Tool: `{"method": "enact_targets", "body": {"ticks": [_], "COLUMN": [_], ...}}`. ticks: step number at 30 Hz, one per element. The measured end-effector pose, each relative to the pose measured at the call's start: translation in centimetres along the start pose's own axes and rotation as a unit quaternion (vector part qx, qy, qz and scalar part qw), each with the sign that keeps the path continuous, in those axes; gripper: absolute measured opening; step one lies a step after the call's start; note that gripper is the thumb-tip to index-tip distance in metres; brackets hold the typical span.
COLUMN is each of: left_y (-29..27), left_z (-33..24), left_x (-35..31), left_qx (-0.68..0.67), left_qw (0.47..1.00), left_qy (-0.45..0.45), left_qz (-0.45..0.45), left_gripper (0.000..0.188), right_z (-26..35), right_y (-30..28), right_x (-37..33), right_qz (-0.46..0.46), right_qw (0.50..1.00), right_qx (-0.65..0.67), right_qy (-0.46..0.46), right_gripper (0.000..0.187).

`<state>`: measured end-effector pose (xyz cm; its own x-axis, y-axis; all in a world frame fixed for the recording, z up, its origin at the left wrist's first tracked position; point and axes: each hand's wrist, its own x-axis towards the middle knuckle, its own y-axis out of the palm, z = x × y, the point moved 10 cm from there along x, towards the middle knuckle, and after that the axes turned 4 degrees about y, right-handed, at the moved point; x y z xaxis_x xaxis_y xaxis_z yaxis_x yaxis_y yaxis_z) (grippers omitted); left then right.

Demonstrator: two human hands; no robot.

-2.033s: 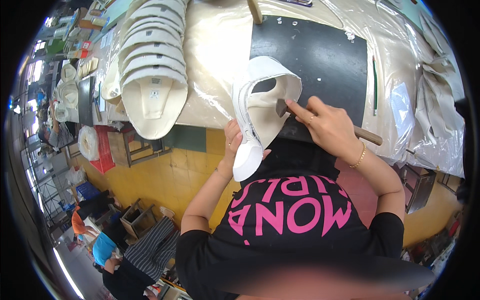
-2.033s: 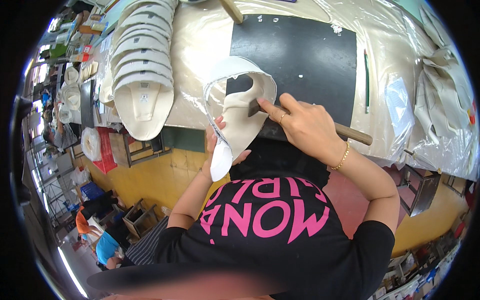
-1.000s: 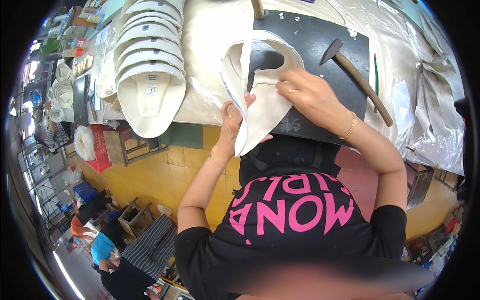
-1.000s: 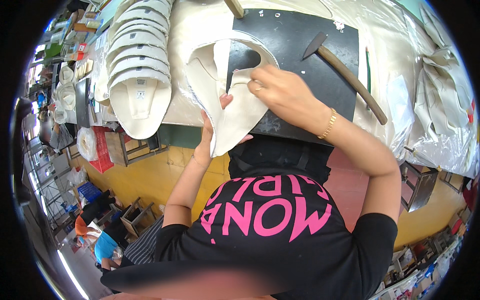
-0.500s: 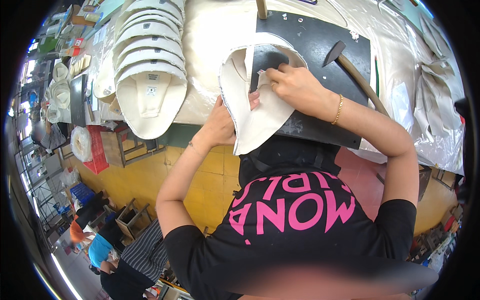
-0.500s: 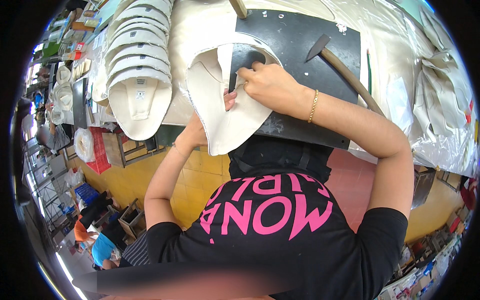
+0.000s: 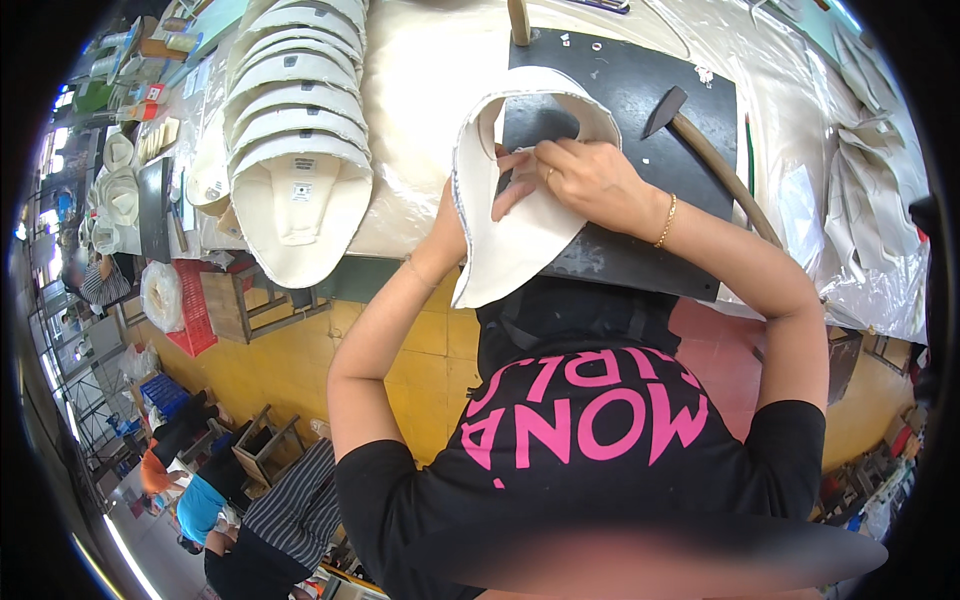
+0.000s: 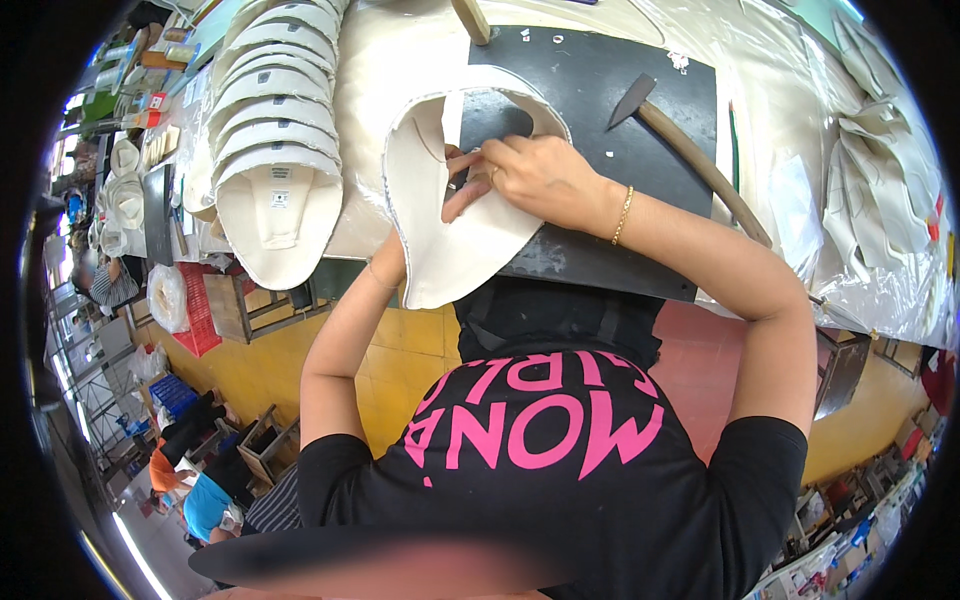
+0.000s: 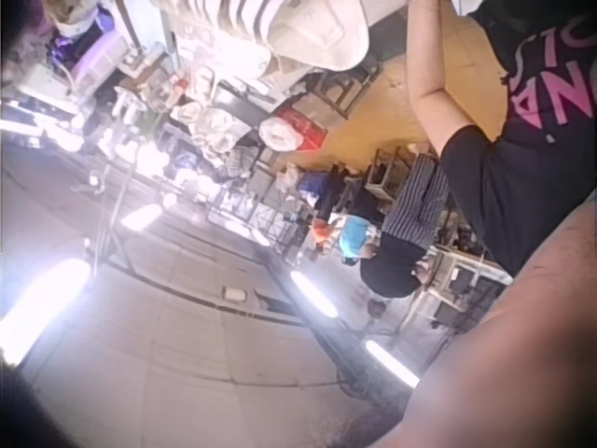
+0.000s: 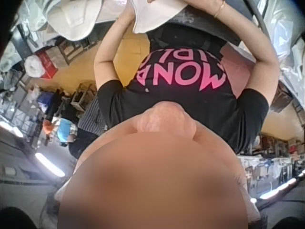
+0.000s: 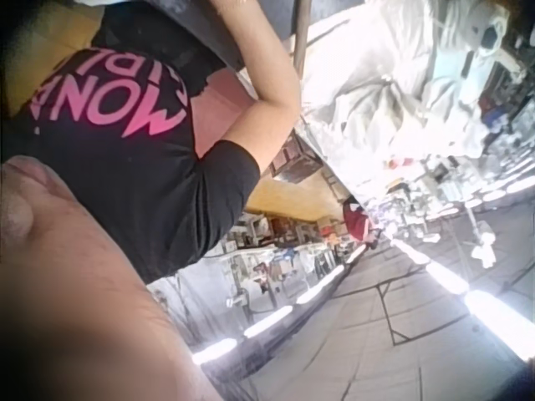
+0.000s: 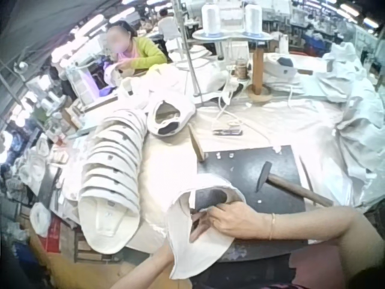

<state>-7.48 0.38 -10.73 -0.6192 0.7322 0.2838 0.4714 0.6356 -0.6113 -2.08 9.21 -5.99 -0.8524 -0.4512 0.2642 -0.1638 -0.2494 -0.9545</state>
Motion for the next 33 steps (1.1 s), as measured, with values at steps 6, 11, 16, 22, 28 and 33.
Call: {"method": "enact_targets", "body": {"ticks": [6,11,16,22,28,33], "left_y": [-0.8,-0.5,0.2,0.8,1.1,1.4], "left_z": [-1.0,-1.2,-0.5,1.0,2.1,2.3], "left_x": [1.2,2.7,3.0,2.7,2.3,2.5], "left_qx": [-0.063,-0.026,-0.004,-0.051,-0.117,-0.143], "left_qw": [0.996,0.999,0.998,0.994,0.983,0.968], "left_qy": [-0.062,-0.031,-0.033,-0.09,-0.14,-0.197], "left_qz": [0.008,0.03,0.051,0.032,0.015,0.062], "left_gripper": [0.022,0.015,0.01,0.011,0.016,0.016], "right_z": [-3.0,-3.2,-2.3,-1.7,0.1,0.4], "right_y": [0.1,-0.4,-1.0,-0.8,-0.6,-1.0], "right_x": [-0.2,-0.3,-0.4,0.0,0.0,-0.1], "right_qz": [0.003,-0.003,-0.035,-0.045,-0.042,-0.076], "right_qw": [0.984,0.983,0.986,0.992,0.999,0.997], "right_qx": [0.127,0.149,0.146,0.107,0.022,-0.017], "right_qy": [0.122,0.108,0.072,0.054,0.01,0.014], "right_gripper": [0.012,0.012,0.017,0.02,0.014,0.012]}}
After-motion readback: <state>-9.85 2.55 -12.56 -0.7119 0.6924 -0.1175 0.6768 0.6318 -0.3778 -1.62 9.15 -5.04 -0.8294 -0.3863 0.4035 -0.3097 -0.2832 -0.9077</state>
